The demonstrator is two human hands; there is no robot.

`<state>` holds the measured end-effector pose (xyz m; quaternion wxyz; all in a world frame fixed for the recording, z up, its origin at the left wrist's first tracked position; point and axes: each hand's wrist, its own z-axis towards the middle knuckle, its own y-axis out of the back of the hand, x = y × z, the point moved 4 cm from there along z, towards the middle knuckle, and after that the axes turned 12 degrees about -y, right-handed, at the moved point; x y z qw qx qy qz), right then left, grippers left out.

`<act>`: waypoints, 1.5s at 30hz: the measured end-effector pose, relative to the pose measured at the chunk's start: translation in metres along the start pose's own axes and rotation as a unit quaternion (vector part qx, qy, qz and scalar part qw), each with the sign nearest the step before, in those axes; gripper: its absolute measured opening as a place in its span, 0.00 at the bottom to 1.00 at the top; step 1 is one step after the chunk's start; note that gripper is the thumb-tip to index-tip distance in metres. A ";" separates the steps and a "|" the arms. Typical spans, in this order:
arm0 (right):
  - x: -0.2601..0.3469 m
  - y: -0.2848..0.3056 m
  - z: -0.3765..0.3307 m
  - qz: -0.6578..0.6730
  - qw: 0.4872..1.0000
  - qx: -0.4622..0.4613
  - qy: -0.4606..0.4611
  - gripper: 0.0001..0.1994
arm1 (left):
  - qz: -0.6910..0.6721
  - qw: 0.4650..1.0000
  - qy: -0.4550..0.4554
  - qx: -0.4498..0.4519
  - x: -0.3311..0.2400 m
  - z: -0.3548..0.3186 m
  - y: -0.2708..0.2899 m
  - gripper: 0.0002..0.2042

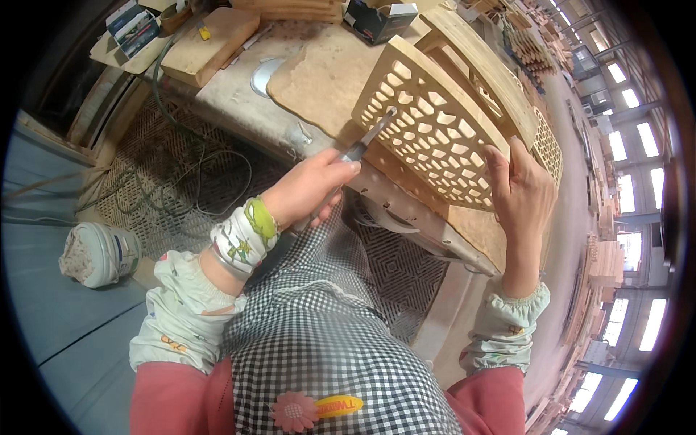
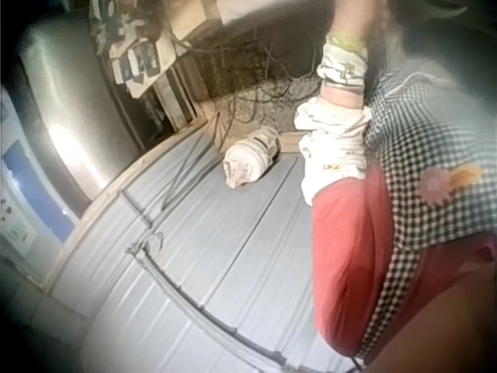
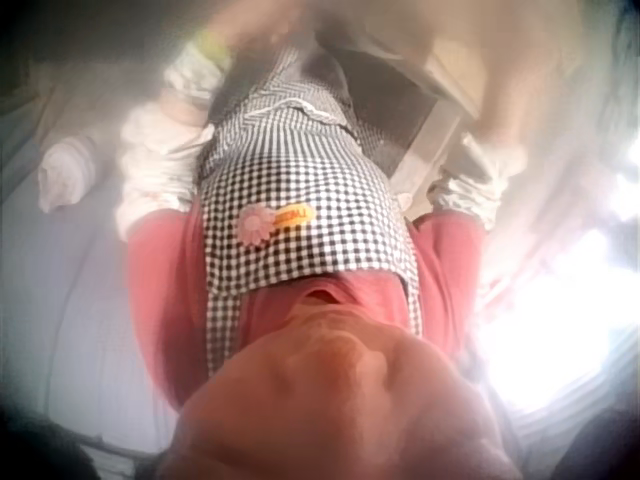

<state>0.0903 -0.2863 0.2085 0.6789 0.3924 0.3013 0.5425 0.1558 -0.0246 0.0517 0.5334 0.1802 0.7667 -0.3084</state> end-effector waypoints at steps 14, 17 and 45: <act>0.004 0.002 0.004 -0.033 0.999 -0.020 0.000 0.28 | 0.585 0.789 -0.138 -0.125 -0.001 -0.009 -0.034 0.18; 0.002 0.001 0.004 -0.023 1.000 -0.019 -0.009 0.29 | 0.622 0.763 -0.132 -0.111 -0.012 0.001 -0.044 0.17; -0.018 -0.009 0.012 -0.007 0.999 -0.015 -0.038 0.31 | 0.641 0.762 -0.057 -0.070 -0.009 -0.016 -0.040 0.17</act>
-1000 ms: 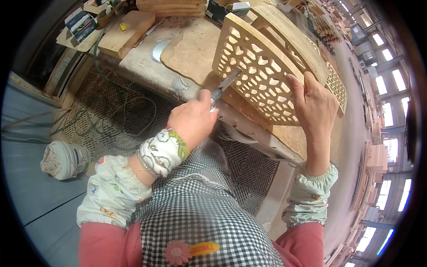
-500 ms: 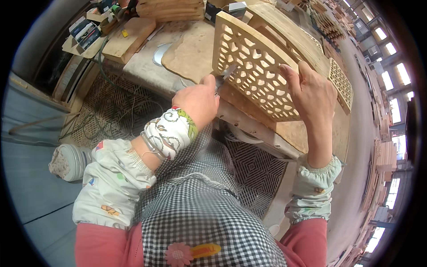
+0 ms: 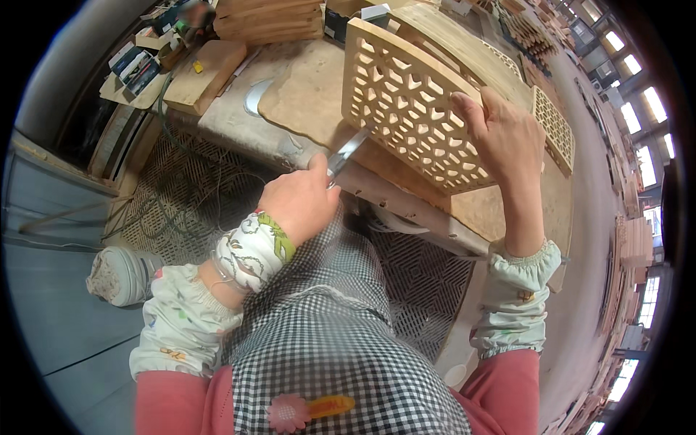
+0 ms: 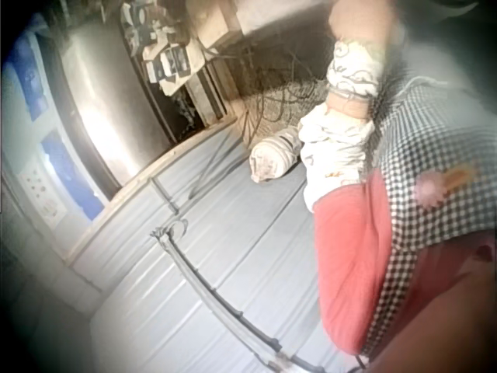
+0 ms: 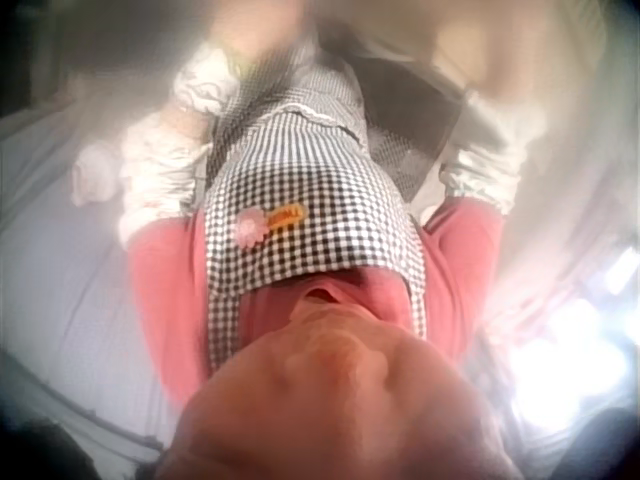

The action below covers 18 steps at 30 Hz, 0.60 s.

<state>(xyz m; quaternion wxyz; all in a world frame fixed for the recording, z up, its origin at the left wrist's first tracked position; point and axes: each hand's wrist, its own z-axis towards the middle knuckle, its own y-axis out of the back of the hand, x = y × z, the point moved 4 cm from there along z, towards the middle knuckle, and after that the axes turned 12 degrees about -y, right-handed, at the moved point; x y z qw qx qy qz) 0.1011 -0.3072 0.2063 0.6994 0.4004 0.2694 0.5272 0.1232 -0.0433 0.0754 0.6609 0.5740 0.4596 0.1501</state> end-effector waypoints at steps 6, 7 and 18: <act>-0.001 0.002 0.000 0.008 1.000 0.001 0.014 0.31 | 0.004 0.999 -0.009 -0.051 -0.004 0.027 -0.016 0.17; -0.001 0.002 0.000 0.010 1.000 -0.001 0.016 0.31 | 0.016 0.999 0.001 -0.042 -0.006 0.033 -0.017 0.17; 0.000 0.003 -0.002 0.002 1.000 -0.015 0.025 0.30 | 0.004 1.000 -0.008 -0.015 -0.014 0.042 -0.015 0.20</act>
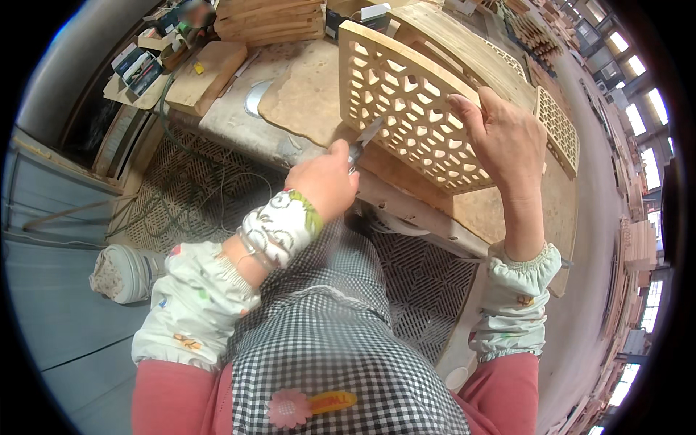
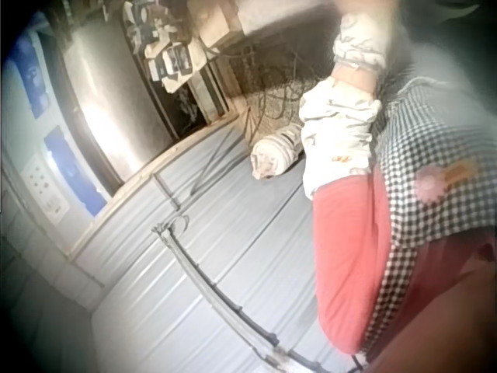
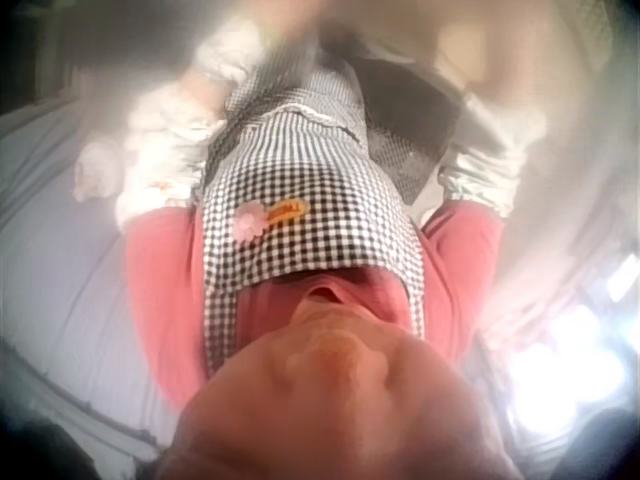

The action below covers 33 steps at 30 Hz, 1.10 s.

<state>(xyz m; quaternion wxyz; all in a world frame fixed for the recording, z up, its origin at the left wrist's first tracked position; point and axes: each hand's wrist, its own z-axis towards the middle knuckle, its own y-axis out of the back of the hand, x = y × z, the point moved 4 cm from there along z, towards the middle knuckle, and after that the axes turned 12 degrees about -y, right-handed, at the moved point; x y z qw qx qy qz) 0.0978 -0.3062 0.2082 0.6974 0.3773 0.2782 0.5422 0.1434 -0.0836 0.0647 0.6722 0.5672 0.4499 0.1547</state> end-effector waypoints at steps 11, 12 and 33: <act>-0.018 -0.008 -0.005 0.011 0.999 0.033 0.039 0.29 | -0.255 0.966 0.037 0.022 0.042 -0.042 -0.009 0.24; -0.015 -0.006 -0.006 0.014 0.998 0.034 0.042 0.28 | -0.268 0.962 0.048 0.014 0.046 -0.044 -0.010 0.25; -0.031 -0.020 0.009 0.033 0.997 0.075 -0.007 0.26 | -0.237 0.970 0.051 -0.010 0.068 -0.050 -0.024 0.21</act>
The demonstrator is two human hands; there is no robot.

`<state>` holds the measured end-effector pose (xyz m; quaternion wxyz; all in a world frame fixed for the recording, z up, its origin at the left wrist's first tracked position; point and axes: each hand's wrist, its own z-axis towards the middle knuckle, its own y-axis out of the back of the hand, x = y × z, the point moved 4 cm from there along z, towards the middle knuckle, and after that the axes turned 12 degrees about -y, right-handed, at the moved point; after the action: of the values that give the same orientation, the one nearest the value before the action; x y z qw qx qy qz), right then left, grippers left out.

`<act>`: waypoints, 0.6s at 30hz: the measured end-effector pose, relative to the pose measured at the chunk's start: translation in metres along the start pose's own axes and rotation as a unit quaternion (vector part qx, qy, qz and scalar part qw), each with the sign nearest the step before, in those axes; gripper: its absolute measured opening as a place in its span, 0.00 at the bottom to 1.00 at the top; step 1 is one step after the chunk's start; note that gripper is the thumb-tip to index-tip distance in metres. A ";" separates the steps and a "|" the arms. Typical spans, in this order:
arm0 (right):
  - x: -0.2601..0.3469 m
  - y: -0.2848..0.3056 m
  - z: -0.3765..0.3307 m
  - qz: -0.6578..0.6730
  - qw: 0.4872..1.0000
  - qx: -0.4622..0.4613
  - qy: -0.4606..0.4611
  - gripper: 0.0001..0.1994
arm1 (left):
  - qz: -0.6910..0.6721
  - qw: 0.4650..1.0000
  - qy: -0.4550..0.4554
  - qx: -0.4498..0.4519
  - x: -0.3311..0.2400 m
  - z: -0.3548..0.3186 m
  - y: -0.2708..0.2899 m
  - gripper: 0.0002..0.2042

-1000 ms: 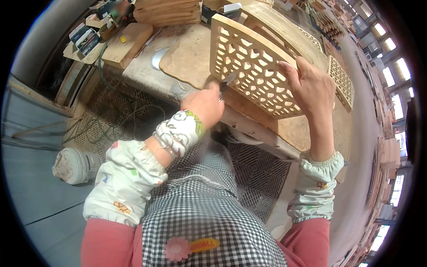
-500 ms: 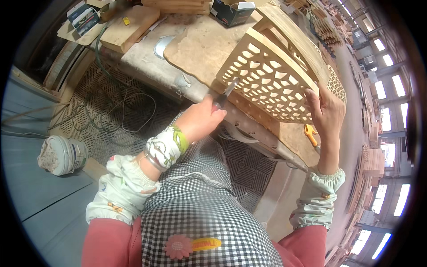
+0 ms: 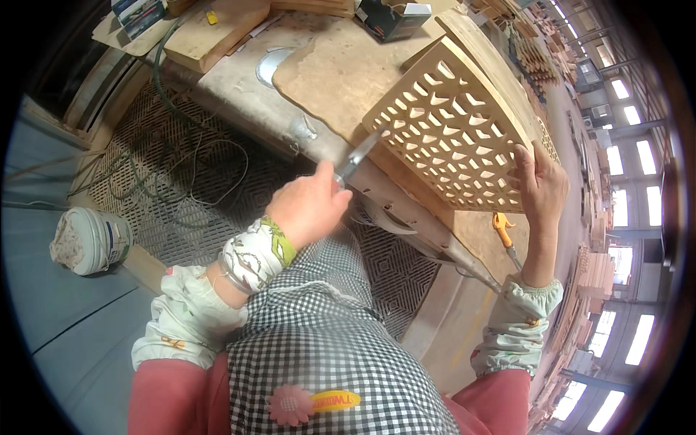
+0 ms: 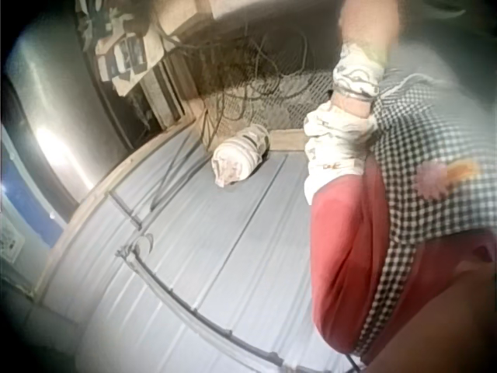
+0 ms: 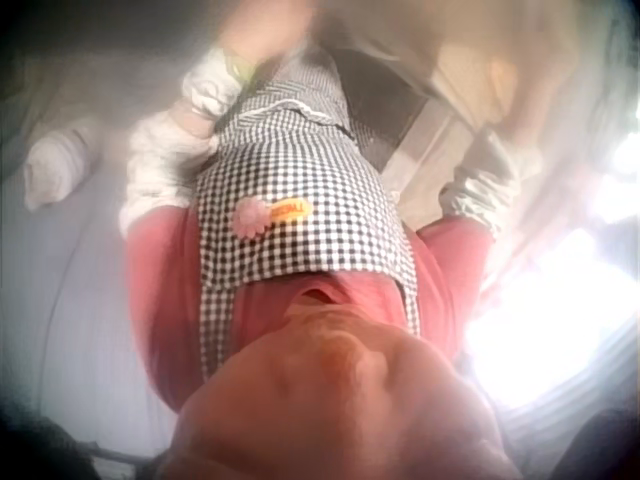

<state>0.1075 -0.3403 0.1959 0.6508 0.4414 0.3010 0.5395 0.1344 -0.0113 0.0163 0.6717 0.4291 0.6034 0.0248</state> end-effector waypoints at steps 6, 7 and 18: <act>0.015 0.006 -0.003 -0.018 1.000 -0.004 0.001 0.28 | 0.150 0.987 -0.041 -0.045 -0.007 0.015 -0.001 0.18; 0.018 0.007 -0.005 -0.024 1.000 -0.011 0.007 0.28 | 0.177 0.983 -0.036 -0.027 -0.011 0.020 -0.003 0.19; 0.030 0.016 -0.011 -0.051 0.998 -0.032 0.021 0.28 | 0.240 0.970 -0.004 -0.023 -0.029 0.040 -0.007 0.20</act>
<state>0.0980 -0.3085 0.2081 0.6847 0.3930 0.3192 0.5242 0.1564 -0.0534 0.0310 0.6580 0.5457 0.4796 0.1979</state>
